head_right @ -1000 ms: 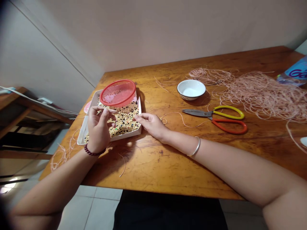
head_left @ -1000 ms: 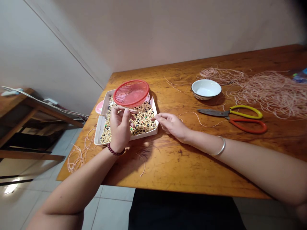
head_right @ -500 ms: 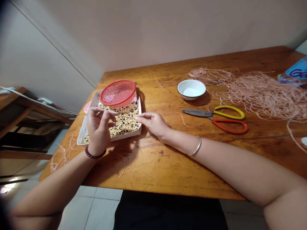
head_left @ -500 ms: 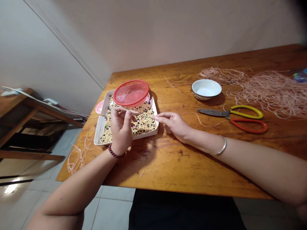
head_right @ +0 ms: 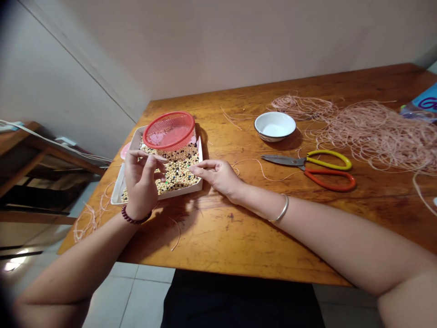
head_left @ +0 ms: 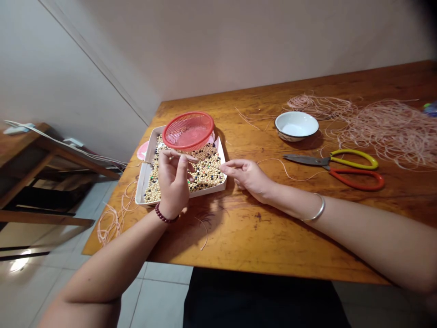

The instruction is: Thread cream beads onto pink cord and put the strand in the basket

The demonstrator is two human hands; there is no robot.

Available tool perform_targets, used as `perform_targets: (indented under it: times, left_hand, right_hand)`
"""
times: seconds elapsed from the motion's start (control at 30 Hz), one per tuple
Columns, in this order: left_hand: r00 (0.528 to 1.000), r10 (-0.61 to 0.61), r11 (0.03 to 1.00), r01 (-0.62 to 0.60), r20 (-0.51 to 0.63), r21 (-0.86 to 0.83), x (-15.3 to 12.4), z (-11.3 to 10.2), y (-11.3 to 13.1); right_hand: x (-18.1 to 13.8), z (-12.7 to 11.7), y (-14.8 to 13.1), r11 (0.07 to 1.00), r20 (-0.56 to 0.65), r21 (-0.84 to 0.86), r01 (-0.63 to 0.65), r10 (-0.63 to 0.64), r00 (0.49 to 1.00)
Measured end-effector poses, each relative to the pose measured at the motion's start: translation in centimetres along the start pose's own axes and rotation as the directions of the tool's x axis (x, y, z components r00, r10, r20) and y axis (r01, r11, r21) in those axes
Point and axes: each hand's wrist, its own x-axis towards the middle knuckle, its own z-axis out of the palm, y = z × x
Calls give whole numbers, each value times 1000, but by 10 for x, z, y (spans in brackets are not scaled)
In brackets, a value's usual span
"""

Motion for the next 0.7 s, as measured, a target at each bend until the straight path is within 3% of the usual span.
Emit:
perform_targets:
  times: [0.17,0.33,0.5,0.7]
  left_hand:
    - [1000,18,1000,-18,11,-11,0,0,1]
    - [1000,22,1000,-22,4,-6,-1,-1,-1]
    - [1000,15,1000,-15,2,-17,1,-1,-4]
    - [999,38,999,-39,-29,-6,2,-2,-3]
  right_hand:
    - [3,0,2,997,4,57,42,-43,999]
    - [2,-4,0,993,10,105,-56,55,998]
    - [2,-9,1,965,113,245,-93,66,991]
    - [3,-8,0,992,145,89,-92,79,986]
